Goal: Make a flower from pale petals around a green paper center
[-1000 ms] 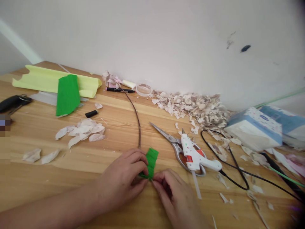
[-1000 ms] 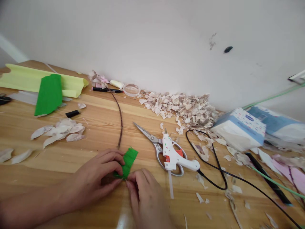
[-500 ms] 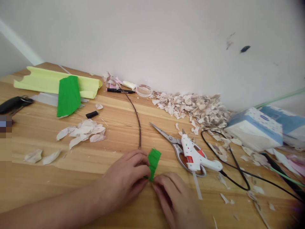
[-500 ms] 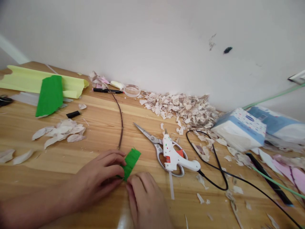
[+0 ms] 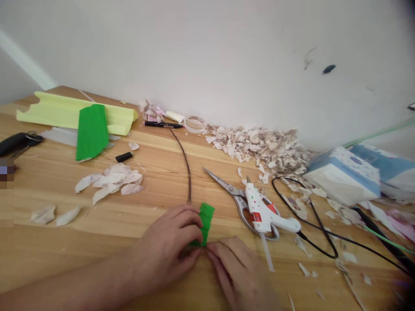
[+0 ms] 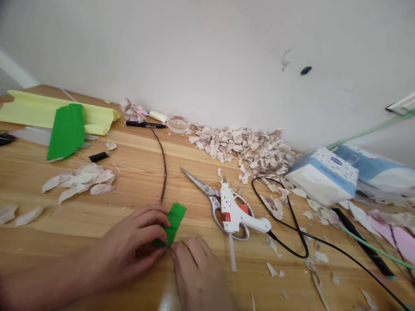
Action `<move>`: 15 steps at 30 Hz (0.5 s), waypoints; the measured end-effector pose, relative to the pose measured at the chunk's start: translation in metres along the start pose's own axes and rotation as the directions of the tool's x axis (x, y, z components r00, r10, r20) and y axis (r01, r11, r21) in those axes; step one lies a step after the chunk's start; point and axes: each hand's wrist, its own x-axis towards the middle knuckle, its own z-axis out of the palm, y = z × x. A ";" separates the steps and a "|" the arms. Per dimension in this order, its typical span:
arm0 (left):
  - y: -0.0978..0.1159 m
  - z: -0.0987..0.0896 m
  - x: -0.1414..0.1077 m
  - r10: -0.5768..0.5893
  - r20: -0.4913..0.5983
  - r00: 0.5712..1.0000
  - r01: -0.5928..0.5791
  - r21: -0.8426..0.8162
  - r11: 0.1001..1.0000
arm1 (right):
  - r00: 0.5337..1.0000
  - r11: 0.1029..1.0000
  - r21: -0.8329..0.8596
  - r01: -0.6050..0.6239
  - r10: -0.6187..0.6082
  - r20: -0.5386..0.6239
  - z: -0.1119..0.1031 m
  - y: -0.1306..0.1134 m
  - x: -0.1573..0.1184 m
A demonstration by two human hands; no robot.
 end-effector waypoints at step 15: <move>-0.001 0.003 0.000 -0.037 -0.063 0.997 0.037 -0.005 0.999 | 0.983 0.970 0.161 -0.184 0.181 0.032 0.002 0.003 0.002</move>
